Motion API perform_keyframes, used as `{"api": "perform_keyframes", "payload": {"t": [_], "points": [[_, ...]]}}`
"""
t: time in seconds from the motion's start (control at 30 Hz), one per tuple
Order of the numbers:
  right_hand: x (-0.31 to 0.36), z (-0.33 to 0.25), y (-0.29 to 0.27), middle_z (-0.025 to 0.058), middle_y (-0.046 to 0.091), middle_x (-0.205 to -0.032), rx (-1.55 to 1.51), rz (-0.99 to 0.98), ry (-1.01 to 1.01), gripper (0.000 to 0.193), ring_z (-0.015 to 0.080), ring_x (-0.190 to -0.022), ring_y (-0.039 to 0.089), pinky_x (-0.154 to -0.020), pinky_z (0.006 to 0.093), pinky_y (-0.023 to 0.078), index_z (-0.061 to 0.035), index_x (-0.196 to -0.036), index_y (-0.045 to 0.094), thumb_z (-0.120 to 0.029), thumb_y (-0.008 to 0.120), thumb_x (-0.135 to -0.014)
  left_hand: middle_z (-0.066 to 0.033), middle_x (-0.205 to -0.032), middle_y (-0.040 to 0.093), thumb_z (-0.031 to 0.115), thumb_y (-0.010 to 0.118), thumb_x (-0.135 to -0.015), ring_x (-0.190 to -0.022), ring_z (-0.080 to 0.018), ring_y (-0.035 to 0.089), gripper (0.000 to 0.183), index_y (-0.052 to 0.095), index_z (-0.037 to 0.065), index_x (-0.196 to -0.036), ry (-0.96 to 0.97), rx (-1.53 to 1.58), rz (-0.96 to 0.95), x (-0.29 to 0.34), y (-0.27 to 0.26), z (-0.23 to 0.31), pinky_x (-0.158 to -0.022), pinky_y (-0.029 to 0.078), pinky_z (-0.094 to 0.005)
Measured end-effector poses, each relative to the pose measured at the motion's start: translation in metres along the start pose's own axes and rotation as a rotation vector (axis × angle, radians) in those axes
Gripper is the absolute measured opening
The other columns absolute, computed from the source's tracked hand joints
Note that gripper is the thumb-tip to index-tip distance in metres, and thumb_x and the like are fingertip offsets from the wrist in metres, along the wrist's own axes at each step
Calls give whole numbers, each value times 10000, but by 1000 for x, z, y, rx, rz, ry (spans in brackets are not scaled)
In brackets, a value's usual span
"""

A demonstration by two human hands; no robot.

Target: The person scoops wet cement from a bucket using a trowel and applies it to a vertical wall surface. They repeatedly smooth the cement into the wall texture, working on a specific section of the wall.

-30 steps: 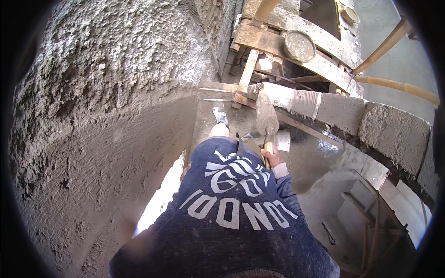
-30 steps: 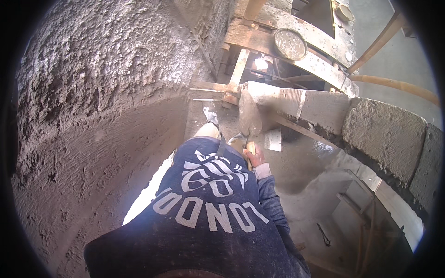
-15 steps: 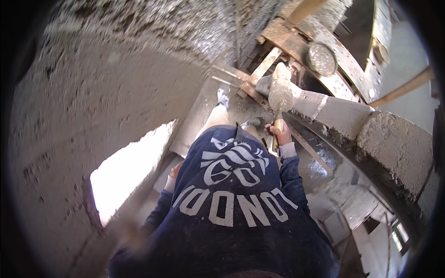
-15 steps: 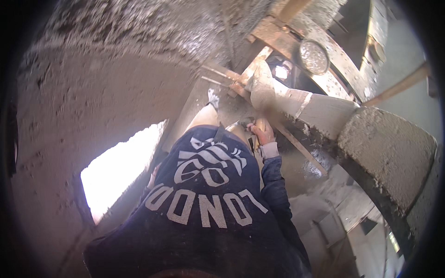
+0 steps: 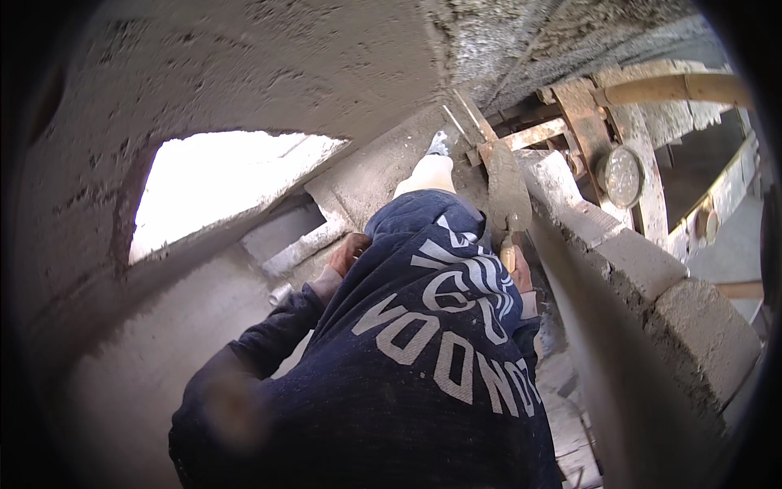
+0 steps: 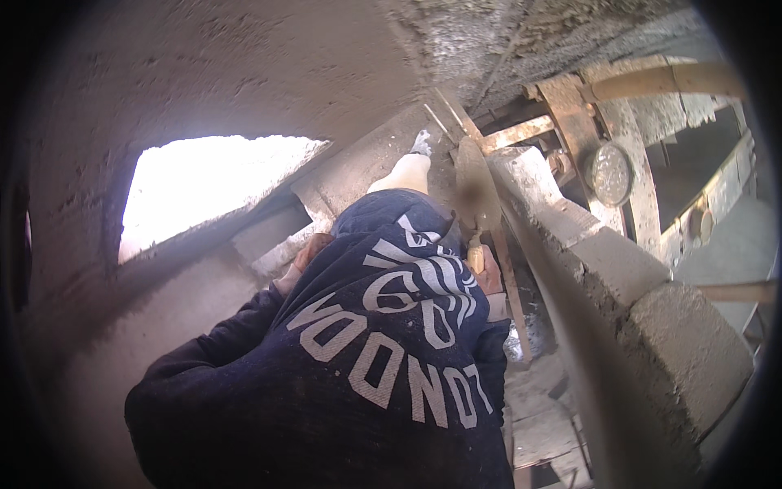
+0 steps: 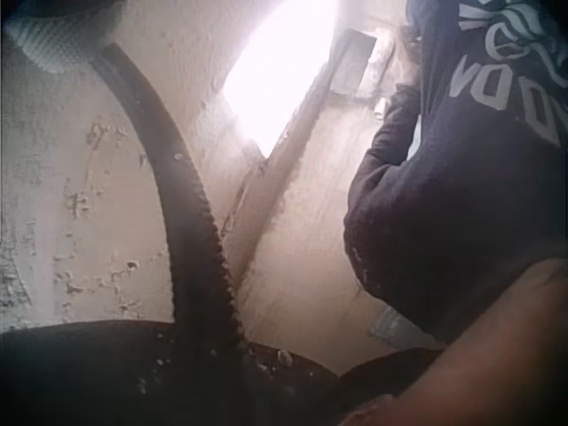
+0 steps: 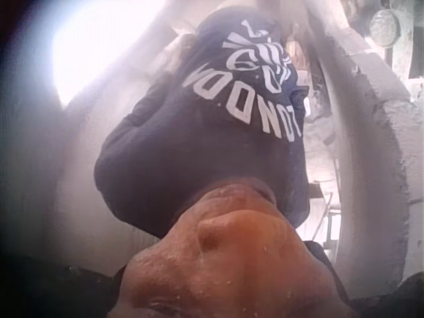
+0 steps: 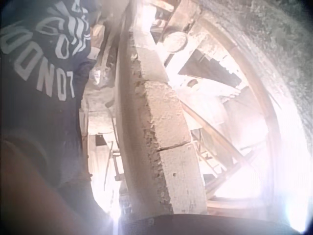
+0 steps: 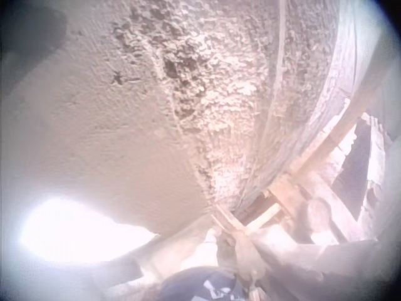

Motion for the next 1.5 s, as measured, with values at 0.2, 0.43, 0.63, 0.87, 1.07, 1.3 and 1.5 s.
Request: {"api": "perform_keyframes", "payload": {"t": [0.2,0.43,0.63,0.87,1.07,1.3,1.5], "points": [[-20,-26,-3,170,598,-994,7,-4,-83,423,260,-903,582,-791,339,462,8,-1099,512,-216,662,-773,-194,-974,612,242,522,-875,-921,-346,599,270,532,40,-1055,78,-162,-122,29,19,71,-776,462,-371],[31,10,-1,179,596,-1010,-8,-92,-11,445,269,-923,581,-805,343,461,14,-1116,509,-223,667,-774,-186,-925,612,228,534,-849,-854,-332,594,239,540,31,-985,135,-94,-23,20,27,73,-728,455,-364],[64,22,0,186,595,-1023,-81,-90,34,464,277,-939,581,-817,347,459,18,-1131,507,-230,672,-775,-178,-882,613,216,545,-827,-797,-319,589,216,547,23,-924,224,-110,-163,53,30,58,-687,450,-357],[80,7,8,195,594,-1038,-181,-137,7,487,286,-959,581,-831,351,458,23,-1148,504,-237,677,-776,-169,-833,613,203,557,-801,-731,-305,583,195,556,15,-853,396,-215,-335,95,14,100,-639,444,-350],[98,31,30,208,588,-1093,-78,-240,-40,559,322,-1004,572,-882,365,438,27,-1220,485,-235,684,-768,-162,-790,613,191,568,-778,-674,-292,579,185,563,7,-792,555,-288,-419,124,-23,152,-598,438,-344],[113,-12,33,90,598,-922,-310,-144,63,378,158,-882,551,-777,326,447,-30,-1093,551,-235,660,-795,-117,-681,595,139,584,-668,-525,-204,498,166,522,-12,-633,412,234,-340,78,-62,146,-492,374,-323],[63,-14,73,102,600,-820,-222,61,159,351,188,-748,561,-685,340,457,-20,-972,559,-276,702,-780,-120,-703,597,134,576,-678,-549,-206,505,159,523,-16,-662,263,223,-319,38,-93,80,-515,379,-323]]}}
Point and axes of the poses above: each hand's wrist, its own x-axis away from the middle knuckle, its own y-axis out of the palm, z = x × y, the point moved 7 cm from there along -x, towards the middle knuckle
